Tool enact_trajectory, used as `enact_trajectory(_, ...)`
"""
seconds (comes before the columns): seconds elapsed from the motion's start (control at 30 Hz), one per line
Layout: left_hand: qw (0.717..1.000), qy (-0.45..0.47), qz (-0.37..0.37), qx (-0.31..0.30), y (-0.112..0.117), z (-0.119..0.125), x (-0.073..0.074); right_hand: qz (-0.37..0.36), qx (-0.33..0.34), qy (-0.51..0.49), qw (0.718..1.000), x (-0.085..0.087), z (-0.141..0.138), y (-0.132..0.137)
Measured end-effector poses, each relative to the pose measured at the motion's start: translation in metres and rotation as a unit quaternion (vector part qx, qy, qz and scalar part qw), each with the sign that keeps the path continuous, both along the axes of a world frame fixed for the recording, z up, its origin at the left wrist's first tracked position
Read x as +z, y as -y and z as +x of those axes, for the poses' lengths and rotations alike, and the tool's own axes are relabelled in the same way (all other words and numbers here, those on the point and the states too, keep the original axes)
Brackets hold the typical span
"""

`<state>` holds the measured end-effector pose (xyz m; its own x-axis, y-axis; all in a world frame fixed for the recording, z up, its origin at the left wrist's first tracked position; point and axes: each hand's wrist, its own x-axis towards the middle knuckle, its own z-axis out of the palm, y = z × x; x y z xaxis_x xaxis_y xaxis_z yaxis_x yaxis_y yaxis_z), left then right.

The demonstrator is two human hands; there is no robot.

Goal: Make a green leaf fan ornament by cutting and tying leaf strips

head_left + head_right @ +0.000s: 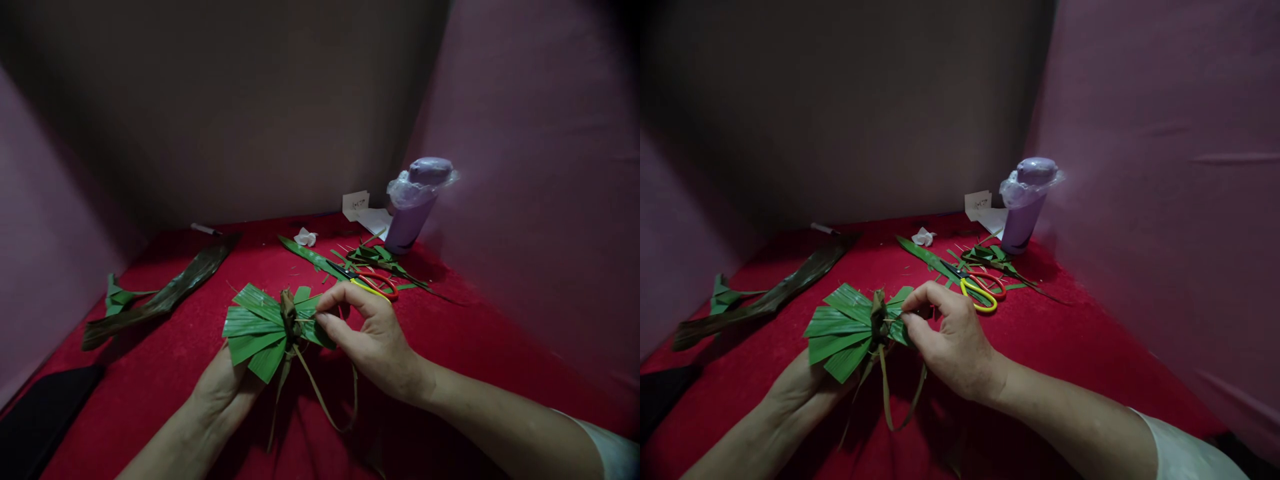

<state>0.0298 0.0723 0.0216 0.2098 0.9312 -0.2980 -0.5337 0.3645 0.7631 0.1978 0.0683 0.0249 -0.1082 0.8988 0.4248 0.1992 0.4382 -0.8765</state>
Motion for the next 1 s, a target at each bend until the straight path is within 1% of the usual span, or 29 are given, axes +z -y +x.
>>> enact_trajectory(0.2, 1.0, 0.002, 0.003, 0.003, 0.0003, 0.0012, 0.0007, 0.028, 0.002, 0.041, 0.999, -0.003, 0.0014, -0.0027)
enact_trajectory(0.3, 1.0, 0.001, 0.003, 0.012, 0.0003, 0.0018, 0.002, 0.025, 0.001, 0.055, 0.998, -0.0035, 0.0026, -0.0038)
enact_trajectory(0.57, 1.0, -0.005, 0.015, 0.009, 0.0011, 0.0011, 0.002, 0.013, 0.016, 0.061, 0.998, -0.0005, 0.0034, -0.0025)
enact_trajectory(0.83, 1.0, 0.019, 0.009, 0.0, -0.0035, -0.0006, -0.0071, 0.025, 0.004, 0.06, 0.998, 0.0005, 0.0028, -0.0024)
enact_trajectory(1.0, 1.0, 0.003, 0.014, -0.007, -0.0041, 0.0005, -0.0034, 0.027, 0.003, 0.07, 0.997, -0.0009, 0.0031, -0.0018)
